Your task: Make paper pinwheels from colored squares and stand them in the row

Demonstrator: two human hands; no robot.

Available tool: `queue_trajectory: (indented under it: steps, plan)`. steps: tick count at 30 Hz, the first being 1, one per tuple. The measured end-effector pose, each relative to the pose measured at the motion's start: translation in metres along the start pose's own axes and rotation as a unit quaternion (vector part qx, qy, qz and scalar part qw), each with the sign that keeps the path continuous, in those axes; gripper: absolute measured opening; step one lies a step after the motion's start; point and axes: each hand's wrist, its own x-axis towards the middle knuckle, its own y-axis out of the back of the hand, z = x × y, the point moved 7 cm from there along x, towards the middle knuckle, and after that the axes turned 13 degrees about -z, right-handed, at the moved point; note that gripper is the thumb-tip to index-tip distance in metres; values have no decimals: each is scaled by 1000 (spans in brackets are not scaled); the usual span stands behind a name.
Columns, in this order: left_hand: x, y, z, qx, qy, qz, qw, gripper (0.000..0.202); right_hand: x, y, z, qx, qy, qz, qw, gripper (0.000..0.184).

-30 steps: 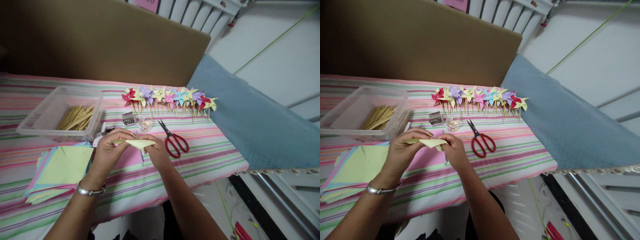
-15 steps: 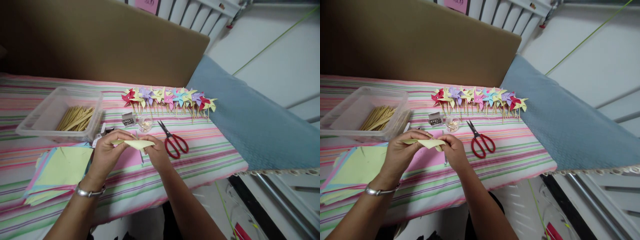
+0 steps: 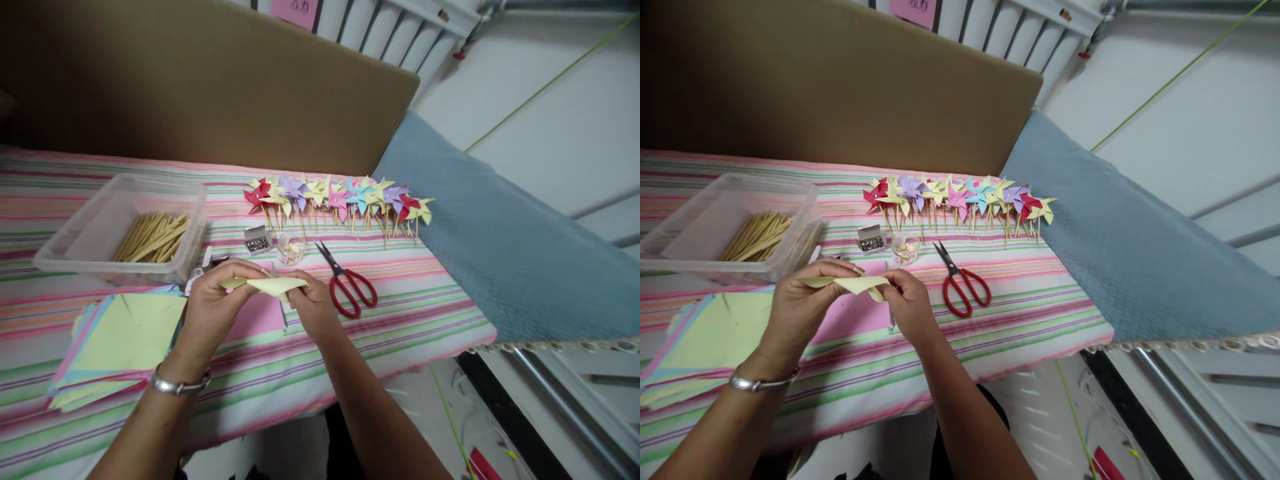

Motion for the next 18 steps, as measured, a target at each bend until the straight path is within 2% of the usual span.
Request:
queue_trajectory:
  steps: [7,18]
  plan:
    - [1,0,2,2,7,12,1000,3,-1,1,0,-31,13,-2,999,12]
    - [1,0,-10,-73,46,32,996,13,-1,0,2,-32,0,5,999,14]
